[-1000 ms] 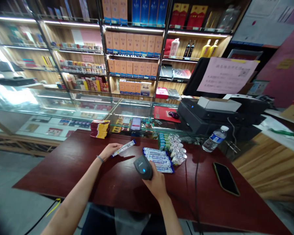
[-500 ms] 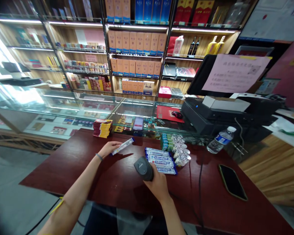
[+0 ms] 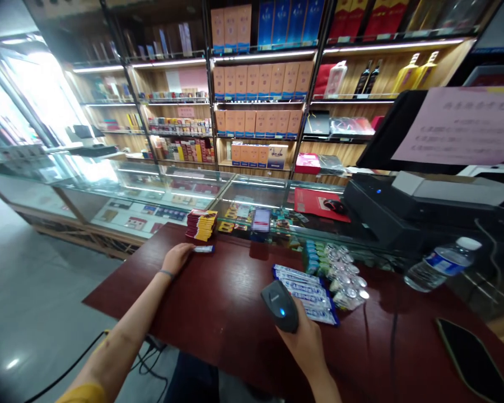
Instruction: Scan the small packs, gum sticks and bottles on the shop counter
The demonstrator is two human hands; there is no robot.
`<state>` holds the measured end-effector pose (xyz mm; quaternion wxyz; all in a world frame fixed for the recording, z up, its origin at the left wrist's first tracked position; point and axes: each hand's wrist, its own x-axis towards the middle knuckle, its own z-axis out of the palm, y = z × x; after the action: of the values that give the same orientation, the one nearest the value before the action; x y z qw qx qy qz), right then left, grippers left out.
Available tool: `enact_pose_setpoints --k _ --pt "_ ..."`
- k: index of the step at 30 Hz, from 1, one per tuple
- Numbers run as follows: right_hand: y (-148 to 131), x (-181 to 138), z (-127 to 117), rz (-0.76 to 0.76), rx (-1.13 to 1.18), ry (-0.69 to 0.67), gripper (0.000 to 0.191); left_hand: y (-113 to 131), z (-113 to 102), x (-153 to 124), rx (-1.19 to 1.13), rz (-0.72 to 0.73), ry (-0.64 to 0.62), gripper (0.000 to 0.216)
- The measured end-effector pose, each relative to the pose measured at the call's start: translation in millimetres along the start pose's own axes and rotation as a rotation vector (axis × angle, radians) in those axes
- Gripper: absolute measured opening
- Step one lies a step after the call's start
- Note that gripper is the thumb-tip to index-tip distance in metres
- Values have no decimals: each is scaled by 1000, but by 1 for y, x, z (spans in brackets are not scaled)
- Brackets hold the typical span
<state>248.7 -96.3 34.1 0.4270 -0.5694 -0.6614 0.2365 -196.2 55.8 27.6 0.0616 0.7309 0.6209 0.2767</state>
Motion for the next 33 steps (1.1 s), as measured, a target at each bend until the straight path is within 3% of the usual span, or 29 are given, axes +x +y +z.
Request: enact_pose_setpoints --k 10,25,29,33 --pt "9 0 4 69 -73 62 50 -21 26 6 117 17 -69 48" --pt "4 4 2 48 -23 78 44 -37 29 20 141 102 -252 69" --pt "4 5 0 60 -12 118 46 -42 30 22 87 138 -204 61" --pt "3 6 -10 88 -22 155 44 -36 35 18 47 159 -56 50"
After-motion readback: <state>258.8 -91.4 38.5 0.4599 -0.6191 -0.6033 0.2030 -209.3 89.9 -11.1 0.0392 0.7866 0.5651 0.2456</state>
